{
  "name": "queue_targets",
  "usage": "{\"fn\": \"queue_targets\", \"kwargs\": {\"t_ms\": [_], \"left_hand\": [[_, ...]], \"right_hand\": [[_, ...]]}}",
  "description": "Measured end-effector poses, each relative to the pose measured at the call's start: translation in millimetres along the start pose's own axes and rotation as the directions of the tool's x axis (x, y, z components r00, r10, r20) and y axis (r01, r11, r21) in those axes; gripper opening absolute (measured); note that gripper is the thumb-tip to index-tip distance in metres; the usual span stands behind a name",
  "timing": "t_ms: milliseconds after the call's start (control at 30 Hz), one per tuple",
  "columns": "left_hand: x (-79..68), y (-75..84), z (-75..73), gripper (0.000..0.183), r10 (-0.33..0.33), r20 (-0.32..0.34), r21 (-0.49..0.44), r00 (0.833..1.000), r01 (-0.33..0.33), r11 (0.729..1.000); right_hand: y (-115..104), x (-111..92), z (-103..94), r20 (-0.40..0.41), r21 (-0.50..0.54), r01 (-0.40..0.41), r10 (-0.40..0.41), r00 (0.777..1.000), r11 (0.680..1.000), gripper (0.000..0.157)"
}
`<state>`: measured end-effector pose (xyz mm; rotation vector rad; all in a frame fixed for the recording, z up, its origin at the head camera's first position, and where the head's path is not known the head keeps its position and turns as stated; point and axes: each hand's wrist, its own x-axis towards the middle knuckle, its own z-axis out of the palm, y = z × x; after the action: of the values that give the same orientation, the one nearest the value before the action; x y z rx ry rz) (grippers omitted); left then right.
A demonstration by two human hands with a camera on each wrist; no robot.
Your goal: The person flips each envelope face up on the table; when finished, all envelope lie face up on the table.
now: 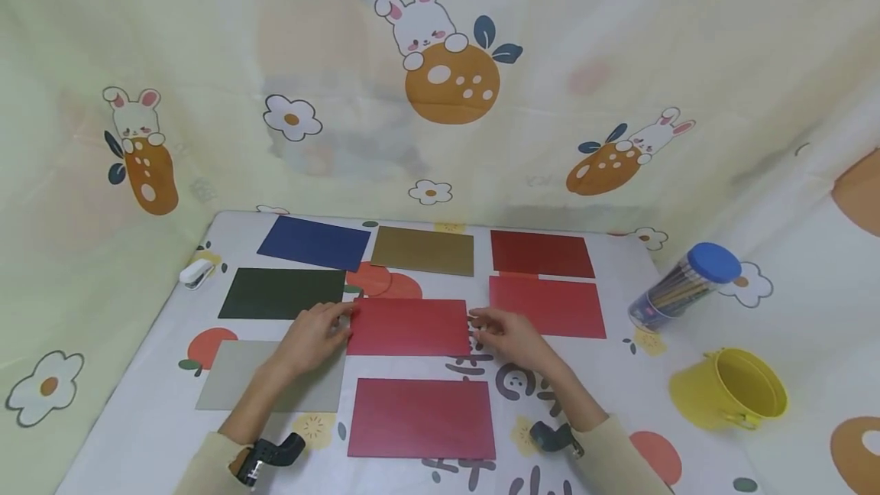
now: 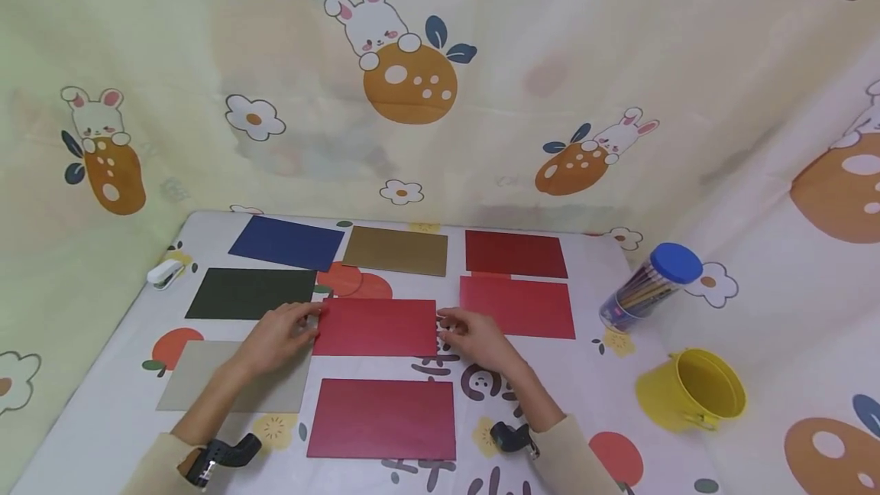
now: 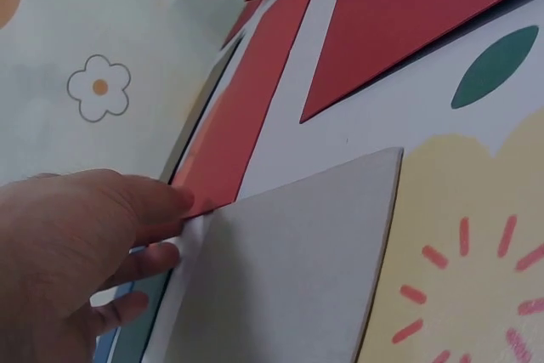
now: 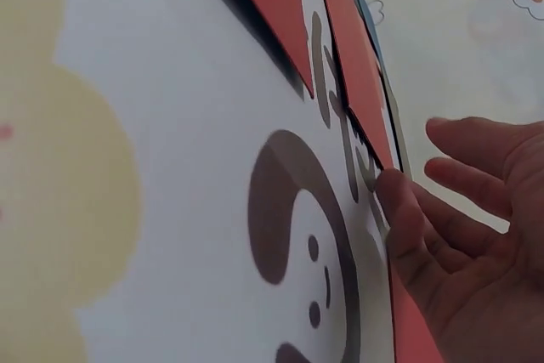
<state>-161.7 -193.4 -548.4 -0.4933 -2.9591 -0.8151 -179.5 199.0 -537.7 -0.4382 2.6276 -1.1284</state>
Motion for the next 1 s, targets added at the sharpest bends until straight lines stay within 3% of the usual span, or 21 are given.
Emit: {"fn": "queue_targets", "kwargs": {"t_ms": [300,567,800,1000], "left_hand": [[-1.9,-0.4,0.4,0.050,-0.009,-0.006,-0.008,1.000,0.009,1.000],[-1.9,-1.5,1.1,0.045,-0.005,-0.030,-0.093,1.000,0.002,0.996],[-0.2,-0.7,-0.9,0.039,-0.005,-0.097,-0.199,0.995,-0.014,0.980],[2.1,-0.8,-1.6,0.038,-0.014,-0.135,-0.295,0.991,-0.027,0.955]], "right_hand": [[-8.0,0.1,6.1,0.018,0.157,-0.045,0.043,0.999,0.987,0.045],[-4.8,3.1,7.9,0.061,0.418,-0.142,0.129,0.990,0.897,0.047],[-4.4,7.4,6.5,0.003,0.439,-0.166,0.183,0.983,0.883,0.041],[-6.2,10.4,2.3,-0.041,0.462,-0.142,0.181,0.983,0.876,0.037]]}}
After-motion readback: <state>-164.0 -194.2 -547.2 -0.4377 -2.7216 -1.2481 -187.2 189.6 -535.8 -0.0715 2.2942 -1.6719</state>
